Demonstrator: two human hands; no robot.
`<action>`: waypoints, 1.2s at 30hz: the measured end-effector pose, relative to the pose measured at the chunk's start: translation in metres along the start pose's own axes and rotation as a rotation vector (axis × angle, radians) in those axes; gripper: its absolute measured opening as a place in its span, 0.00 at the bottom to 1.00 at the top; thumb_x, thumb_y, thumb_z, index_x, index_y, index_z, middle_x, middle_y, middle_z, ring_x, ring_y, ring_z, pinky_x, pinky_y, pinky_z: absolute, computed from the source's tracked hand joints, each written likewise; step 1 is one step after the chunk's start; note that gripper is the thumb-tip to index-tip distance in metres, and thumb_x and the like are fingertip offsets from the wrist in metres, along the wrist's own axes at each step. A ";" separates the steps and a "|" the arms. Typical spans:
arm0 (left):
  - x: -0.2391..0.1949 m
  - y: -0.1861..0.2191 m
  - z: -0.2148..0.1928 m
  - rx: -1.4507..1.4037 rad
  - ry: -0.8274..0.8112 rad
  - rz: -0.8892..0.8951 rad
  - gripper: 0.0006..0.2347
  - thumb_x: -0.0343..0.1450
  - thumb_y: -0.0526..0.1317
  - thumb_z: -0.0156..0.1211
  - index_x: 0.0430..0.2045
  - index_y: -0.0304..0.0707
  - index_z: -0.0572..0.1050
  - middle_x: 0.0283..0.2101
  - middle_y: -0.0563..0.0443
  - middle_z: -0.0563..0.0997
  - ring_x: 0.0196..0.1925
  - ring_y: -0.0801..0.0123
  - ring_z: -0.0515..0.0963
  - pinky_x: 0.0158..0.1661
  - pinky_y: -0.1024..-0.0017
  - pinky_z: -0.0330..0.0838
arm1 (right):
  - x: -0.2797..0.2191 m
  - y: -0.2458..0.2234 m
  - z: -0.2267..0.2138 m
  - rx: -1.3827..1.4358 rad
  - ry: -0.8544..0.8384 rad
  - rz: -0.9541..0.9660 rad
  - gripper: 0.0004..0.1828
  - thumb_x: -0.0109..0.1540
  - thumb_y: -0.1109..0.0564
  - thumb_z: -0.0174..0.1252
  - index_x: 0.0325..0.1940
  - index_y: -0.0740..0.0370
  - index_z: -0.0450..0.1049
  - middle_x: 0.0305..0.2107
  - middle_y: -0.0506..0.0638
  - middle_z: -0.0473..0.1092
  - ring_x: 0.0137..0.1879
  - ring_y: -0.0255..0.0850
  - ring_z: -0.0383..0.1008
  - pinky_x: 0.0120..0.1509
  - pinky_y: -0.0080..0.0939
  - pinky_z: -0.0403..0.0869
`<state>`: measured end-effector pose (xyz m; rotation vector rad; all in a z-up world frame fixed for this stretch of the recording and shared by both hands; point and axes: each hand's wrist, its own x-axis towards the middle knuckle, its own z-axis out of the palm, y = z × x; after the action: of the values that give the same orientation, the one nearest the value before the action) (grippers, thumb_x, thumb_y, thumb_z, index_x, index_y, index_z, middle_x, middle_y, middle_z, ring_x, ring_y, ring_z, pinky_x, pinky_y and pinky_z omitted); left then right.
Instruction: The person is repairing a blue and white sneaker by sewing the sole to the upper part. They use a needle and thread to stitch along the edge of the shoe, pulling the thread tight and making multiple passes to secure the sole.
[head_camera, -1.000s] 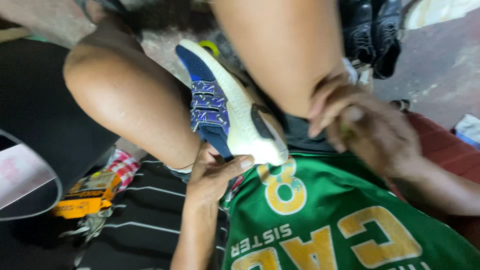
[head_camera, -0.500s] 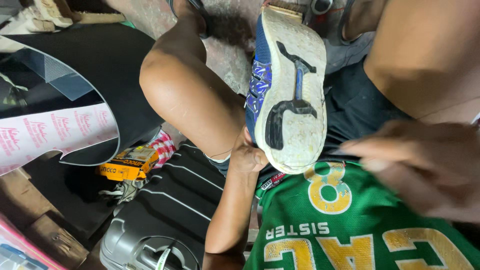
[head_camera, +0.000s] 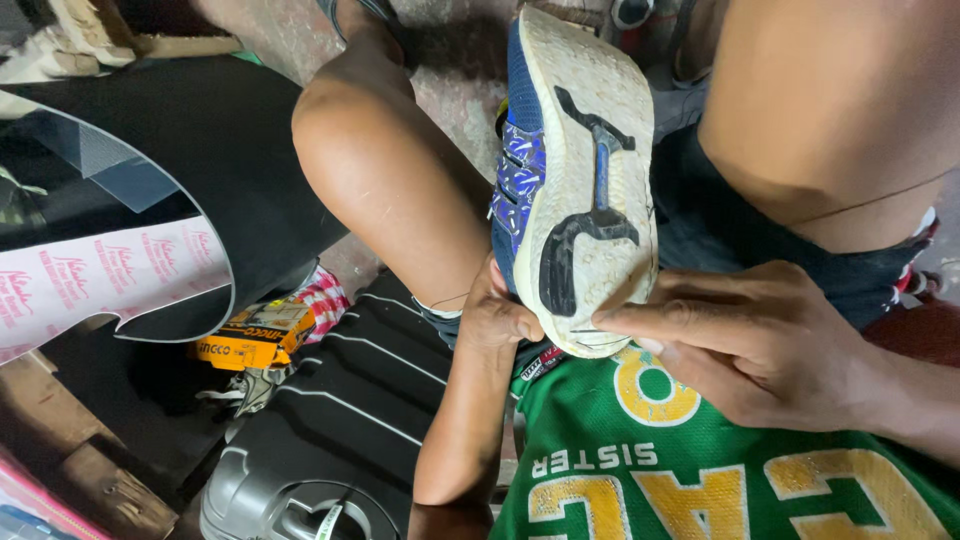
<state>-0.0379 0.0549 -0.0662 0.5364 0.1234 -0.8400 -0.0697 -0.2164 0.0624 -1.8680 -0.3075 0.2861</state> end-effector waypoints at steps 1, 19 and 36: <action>0.000 -0.001 0.000 -0.012 -0.006 -0.006 0.39 0.57 0.31 0.83 0.65 0.20 0.68 0.54 0.38 0.82 0.55 0.62 0.82 0.57 0.68 0.73 | -0.001 0.000 0.000 -0.023 0.012 -0.024 0.22 0.56 0.63 0.61 0.55 0.60 0.78 0.38 0.55 0.79 0.31 0.35 0.82 0.29 0.32 0.77; 0.030 0.005 0.061 0.600 0.113 -0.155 0.16 0.62 0.24 0.74 0.43 0.25 0.80 0.42 0.45 0.86 0.44 0.68 0.86 0.49 0.68 0.82 | -0.036 0.009 -0.041 -0.423 -0.101 0.250 0.21 0.55 0.60 0.65 0.53 0.56 0.79 0.20 0.48 0.69 0.16 0.40 0.69 0.15 0.44 0.66; 0.063 0.030 0.096 1.019 0.011 -0.145 0.09 0.66 0.30 0.73 0.38 0.32 0.83 0.40 0.51 0.88 0.41 0.74 0.87 0.45 0.74 0.81 | -0.008 0.009 -0.026 -0.608 -0.037 0.174 0.15 0.55 0.62 0.63 0.47 0.62 0.77 0.26 0.52 0.74 0.19 0.43 0.71 0.21 0.44 0.70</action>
<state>0.0161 -0.0192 0.0085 1.4985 -0.2828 -1.0131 -0.0681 -0.2448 0.0623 -2.4981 -0.2753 0.3740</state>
